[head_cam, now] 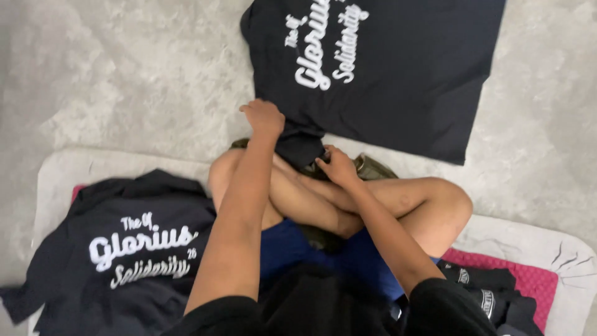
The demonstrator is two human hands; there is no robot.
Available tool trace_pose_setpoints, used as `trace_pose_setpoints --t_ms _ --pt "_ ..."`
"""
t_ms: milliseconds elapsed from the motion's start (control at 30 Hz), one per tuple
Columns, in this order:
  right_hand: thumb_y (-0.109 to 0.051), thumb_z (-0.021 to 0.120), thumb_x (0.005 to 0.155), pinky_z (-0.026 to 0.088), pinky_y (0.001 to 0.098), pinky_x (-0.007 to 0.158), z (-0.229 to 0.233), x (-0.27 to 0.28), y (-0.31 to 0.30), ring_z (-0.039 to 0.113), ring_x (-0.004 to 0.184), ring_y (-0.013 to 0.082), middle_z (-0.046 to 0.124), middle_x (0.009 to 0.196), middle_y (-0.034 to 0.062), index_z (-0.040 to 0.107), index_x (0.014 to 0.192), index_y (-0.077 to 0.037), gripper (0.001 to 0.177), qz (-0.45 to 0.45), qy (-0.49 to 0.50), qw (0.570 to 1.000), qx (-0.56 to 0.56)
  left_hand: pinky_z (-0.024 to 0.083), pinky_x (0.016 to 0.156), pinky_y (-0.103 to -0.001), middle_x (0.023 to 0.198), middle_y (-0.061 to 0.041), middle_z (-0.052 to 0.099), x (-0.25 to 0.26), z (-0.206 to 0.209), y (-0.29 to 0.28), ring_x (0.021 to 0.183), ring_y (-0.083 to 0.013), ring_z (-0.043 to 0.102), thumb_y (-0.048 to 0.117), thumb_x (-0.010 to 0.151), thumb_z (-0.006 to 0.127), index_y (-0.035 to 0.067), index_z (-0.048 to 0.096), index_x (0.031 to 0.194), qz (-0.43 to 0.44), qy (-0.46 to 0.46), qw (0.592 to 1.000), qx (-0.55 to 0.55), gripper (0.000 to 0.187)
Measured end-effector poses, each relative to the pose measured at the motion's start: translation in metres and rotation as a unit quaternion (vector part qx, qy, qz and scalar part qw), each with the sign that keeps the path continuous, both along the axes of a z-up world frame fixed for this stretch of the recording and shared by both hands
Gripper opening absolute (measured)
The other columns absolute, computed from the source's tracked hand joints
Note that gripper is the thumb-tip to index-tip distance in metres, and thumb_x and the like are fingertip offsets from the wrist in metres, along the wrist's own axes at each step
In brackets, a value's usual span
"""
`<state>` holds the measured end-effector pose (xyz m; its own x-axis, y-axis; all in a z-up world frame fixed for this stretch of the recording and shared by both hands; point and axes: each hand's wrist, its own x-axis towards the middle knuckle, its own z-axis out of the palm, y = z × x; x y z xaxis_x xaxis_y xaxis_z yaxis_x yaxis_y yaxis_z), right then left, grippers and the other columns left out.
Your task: A person sits on the floor and neatly folds a black collared shirt.
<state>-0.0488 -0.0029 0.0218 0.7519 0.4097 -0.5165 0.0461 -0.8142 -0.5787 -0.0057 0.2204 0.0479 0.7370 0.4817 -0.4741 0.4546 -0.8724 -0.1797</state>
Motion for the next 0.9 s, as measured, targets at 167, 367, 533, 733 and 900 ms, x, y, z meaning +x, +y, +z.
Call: trace_pose_setpoints --t_ms 167,367,533,733,900 --pt "-0.039 0.064 0.082 0.050 0.0383 0.080 -0.043 -0.005 0.014 0.063 0.096 0.0242 0.065 0.097 0.0058 0.062 0.107 -0.016 0.034 -0.043 -0.048 0.998 0.016 0.023 0.096 -0.056 0.130 -0.008 0.050 -0.020 -0.065 0.013 0.122 -0.0297 0.044 0.050 0.084 0.042 0.011 0.053 0.124 0.104 0.055 0.979 -0.169 0.057" --pt "-0.021 0.067 0.081 0.046 0.0442 0.079 -0.011 -0.003 0.004 0.059 0.089 0.0346 0.063 0.086 0.0183 0.061 0.092 -0.005 0.020 -0.240 -0.126 0.943 0.194 0.042 0.092 -0.050 0.122 -0.012 0.052 -0.018 0.000 -0.003 0.114 -0.0310 0.051 0.033 0.085 0.052 0.011 0.044 0.121 0.237 -0.231 0.876 -0.351 0.043" --pt "-0.018 0.071 0.080 0.046 0.0323 0.081 0.028 -0.007 0.001 0.059 0.087 0.0183 0.065 0.085 0.0070 0.061 0.086 -0.008 0.015 -0.297 -0.169 0.895 0.287 0.051 0.090 -0.043 0.133 -0.023 0.041 -0.018 0.001 0.019 0.121 -0.0349 0.047 0.034 0.077 0.072 0.010 0.037 0.129 0.354 -0.326 0.751 -0.452 0.067" --pt "-0.033 0.066 0.086 0.026 0.0321 0.082 0.048 -0.016 0.005 0.059 0.087 0.0133 0.065 0.089 -0.0034 0.059 0.080 -0.015 0.020 -0.124 -0.329 0.897 0.269 0.039 0.098 -0.036 0.128 -0.011 0.046 -0.031 0.069 -0.003 0.123 -0.0221 0.043 0.036 0.074 0.067 0.018 0.031 0.136 0.285 -0.349 0.748 -0.488 0.074" --pt "-0.024 0.058 0.088 0.045 0.0238 0.055 0.062 0.004 0.015 0.057 0.046 0.0116 0.054 0.046 0.0051 0.046 0.068 -0.012 0.026 -0.354 -0.149 0.831 0.402 0.024 0.107 -0.056 0.152 -0.011 0.001 -0.046 0.072 -0.026 0.140 -0.0380 0.017 0.074 0.077 0.064 0.026 0.019 0.147 -0.175 -0.417 0.858 -0.244 0.096"
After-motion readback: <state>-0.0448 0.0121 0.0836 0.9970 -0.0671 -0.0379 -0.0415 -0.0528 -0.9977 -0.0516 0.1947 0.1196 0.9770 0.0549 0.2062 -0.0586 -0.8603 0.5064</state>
